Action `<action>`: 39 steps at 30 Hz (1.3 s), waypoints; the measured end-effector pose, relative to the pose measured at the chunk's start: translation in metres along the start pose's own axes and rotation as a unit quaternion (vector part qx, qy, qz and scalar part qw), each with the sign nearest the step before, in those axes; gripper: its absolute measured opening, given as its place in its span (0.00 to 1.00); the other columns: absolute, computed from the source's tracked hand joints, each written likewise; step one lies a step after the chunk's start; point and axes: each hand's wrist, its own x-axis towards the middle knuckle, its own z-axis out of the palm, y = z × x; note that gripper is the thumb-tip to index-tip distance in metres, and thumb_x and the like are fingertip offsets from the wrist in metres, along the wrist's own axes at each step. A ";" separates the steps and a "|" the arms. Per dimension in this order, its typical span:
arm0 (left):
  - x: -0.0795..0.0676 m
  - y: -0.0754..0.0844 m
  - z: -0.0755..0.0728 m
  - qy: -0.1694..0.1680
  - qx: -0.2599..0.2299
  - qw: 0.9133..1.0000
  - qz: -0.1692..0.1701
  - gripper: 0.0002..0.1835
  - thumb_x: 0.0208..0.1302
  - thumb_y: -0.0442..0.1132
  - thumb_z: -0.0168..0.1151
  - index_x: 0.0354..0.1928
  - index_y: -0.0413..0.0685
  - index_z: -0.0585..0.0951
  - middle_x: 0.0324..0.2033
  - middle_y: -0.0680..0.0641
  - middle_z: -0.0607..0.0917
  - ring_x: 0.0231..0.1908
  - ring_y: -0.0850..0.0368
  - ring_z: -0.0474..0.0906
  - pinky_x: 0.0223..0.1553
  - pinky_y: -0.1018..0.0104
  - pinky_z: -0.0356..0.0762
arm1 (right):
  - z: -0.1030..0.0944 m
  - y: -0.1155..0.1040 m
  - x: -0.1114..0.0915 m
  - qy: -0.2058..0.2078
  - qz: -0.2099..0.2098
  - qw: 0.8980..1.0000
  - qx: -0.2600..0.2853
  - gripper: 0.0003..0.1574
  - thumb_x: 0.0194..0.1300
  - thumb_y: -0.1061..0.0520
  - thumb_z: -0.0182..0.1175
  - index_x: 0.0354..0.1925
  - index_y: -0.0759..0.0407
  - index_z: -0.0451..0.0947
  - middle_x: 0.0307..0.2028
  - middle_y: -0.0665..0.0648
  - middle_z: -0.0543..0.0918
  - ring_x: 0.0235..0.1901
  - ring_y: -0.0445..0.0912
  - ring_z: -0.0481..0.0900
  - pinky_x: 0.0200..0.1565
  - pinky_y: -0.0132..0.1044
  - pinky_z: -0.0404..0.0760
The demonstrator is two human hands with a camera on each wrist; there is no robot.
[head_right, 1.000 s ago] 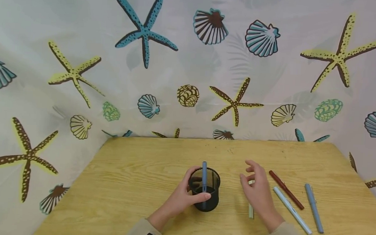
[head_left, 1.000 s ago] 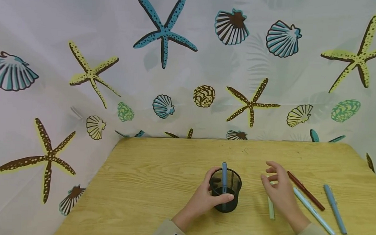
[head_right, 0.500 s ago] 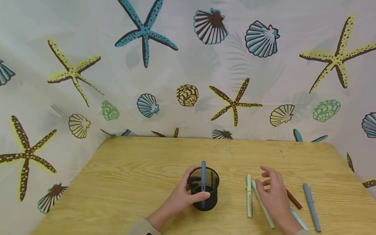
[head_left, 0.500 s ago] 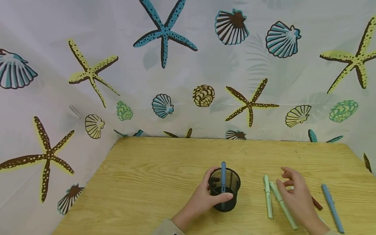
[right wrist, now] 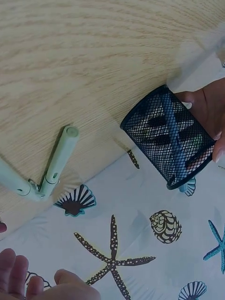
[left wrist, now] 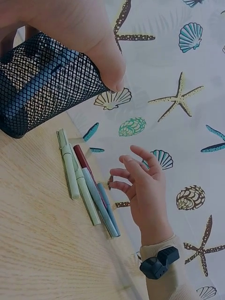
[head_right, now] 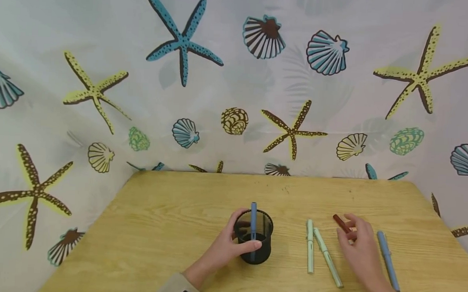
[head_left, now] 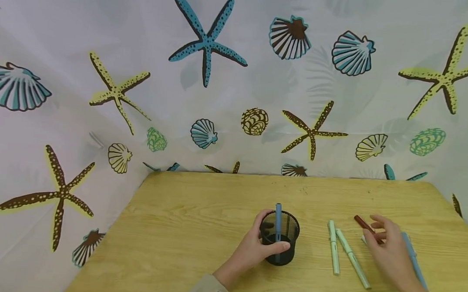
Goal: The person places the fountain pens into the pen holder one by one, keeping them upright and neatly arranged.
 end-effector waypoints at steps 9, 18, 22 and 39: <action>0.000 0.001 -0.001 -0.008 -0.008 1.000 0.007 0.43 0.49 0.59 0.68 0.64 0.86 0.53 0.67 0.43 0.56 0.54 0.41 0.68 0.38 0.54 0.74 | -0.019 0.009 -0.001 0.020 -0.013 0.999 -0.043 0.24 0.67 0.56 0.55 0.57 0.67 0.67 0.43 0.64 0.72 0.31 0.34 0.70 0.27 0.30 0.73; 0.001 0.000 0.000 -0.007 -0.011 1.000 0.007 0.43 0.49 0.59 0.69 0.64 0.86 0.54 0.67 0.43 0.55 0.53 0.42 0.68 0.36 0.56 0.74 | -0.039 0.023 -0.001 -0.001 0.011 0.998 -0.057 0.27 0.69 0.54 0.53 0.57 0.73 0.64 0.44 0.70 0.71 0.33 0.48 0.75 0.24 0.31 0.73; 0.001 0.000 0.000 -0.009 -0.017 1.000 0.005 0.43 0.49 0.58 0.69 0.64 0.85 0.54 0.66 0.42 0.57 0.52 0.44 0.69 0.35 0.56 0.74 | -0.047 0.030 0.001 -0.015 0.042 0.997 -0.063 0.30 0.70 0.53 0.51 0.57 0.77 0.62 0.44 0.74 0.70 0.34 0.61 0.75 0.24 0.39 0.75; -0.001 0.001 0.000 -0.003 -0.013 1.000 -0.005 0.44 0.48 0.59 0.70 0.64 0.85 0.54 0.64 0.42 0.60 0.47 0.47 0.71 0.35 0.57 0.74 | -0.057 0.053 0.005 -0.014 0.167 0.980 -0.108 0.37 0.68 0.45 0.50 0.54 0.80 0.61 0.43 0.79 0.69 0.38 0.67 0.72 0.30 0.51 0.73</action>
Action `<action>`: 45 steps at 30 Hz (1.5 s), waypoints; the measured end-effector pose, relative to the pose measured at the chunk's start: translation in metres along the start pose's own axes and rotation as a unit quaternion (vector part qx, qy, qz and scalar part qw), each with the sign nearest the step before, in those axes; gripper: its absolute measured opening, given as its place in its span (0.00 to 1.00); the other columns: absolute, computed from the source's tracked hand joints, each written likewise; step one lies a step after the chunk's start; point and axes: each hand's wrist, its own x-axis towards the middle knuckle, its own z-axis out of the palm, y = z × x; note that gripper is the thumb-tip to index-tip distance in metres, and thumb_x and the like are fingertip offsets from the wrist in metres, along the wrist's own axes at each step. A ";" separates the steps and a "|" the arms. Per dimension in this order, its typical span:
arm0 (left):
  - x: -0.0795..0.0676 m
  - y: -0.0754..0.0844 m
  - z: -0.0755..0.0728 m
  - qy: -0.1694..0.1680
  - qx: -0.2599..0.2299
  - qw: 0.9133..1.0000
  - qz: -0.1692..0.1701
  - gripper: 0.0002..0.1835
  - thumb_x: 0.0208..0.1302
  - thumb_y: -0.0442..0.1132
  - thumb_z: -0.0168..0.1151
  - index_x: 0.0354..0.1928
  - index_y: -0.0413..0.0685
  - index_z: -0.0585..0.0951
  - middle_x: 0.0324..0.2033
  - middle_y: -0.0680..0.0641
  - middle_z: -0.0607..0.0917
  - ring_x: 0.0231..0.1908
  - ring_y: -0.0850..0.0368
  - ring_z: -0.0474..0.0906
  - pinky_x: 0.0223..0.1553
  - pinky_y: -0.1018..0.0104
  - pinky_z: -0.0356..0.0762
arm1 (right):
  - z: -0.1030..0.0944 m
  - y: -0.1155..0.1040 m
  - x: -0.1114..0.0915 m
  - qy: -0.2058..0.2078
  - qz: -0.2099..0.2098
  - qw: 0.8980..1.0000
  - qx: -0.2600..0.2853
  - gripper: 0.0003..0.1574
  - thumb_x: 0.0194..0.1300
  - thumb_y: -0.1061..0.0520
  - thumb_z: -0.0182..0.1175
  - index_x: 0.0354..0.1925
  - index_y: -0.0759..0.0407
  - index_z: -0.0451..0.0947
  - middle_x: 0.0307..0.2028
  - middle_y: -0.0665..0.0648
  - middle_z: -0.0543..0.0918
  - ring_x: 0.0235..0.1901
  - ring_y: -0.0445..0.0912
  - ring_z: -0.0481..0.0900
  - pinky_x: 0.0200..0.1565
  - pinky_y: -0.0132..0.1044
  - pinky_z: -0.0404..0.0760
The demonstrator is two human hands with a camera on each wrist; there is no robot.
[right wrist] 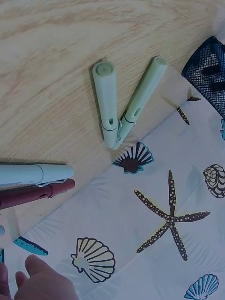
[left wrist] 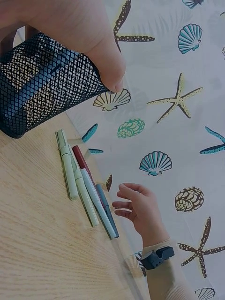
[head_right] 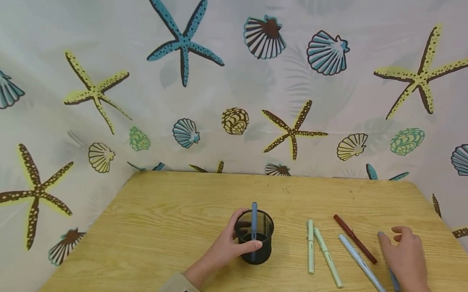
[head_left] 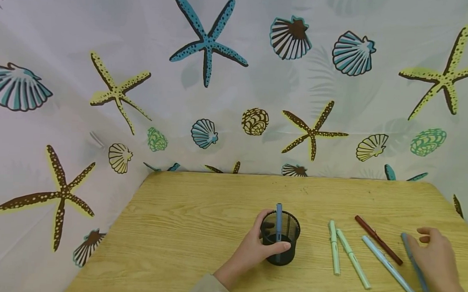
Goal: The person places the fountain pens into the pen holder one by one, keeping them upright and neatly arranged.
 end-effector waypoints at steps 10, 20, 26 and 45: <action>-0.002 -0.001 0.001 -0.003 -0.017 1.000 0.005 0.43 0.49 0.57 0.70 0.64 0.83 0.55 0.63 0.43 0.61 0.47 0.45 0.71 0.35 0.58 0.75 | -0.001 0.011 0.008 -0.079 0.044 0.994 -0.063 0.47 0.67 0.37 0.46 0.51 0.85 0.59 0.42 0.84 0.69 0.36 0.69 0.74 0.27 0.48 0.75; -0.003 -0.001 0.001 -0.001 -0.014 1.000 -0.001 0.43 0.49 0.58 0.70 0.64 0.84 0.55 0.60 0.43 0.64 0.44 0.49 0.72 0.33 0.59 0.75 | 0.002 0.014 0.012 -0.130 0.055 0.988 -0.065 0.41 0.66 0.44 0.50 0.50 0.86 0.59 0.34 0.80 0.72 0.23 0.52 0.74 0.22 0.41 0.74; -0.001 -0.001 0.001 -0.003 -0.012 1.000 0.001 0.43 0.48 0.58 0.70 0.63 0.85 0.55 0.61 0.43 0.62 0.42 0.49 0.71 0.32 0.60 0.73 | 0.005 0.016 0.016 -0.147 0.047 0.983 -0.101 0.36 0.63 0.47 0.54 0.46 0.83 0.64 0.33 0.76 0.73 0.26 0.54 0.74 0.22 0.41 0.73; 0.000 -0.002 0.000 -0.004 -0.008 1.000 0.006 0.44 0.48 0.58 0.70 0.64 0.84 0.54 0.64 0.42 0.60 0.49 0.44 0.70 0.36 0.57 0.74 | 0.006 0.019 0.023 -0.156 0.049 0.980 -0.112 0.27 0.62 0.56 0.51 0.45 0.82 0.64 0.37 0.77 0.73 0.29 0.56 0.75 0.25 0.43 0.74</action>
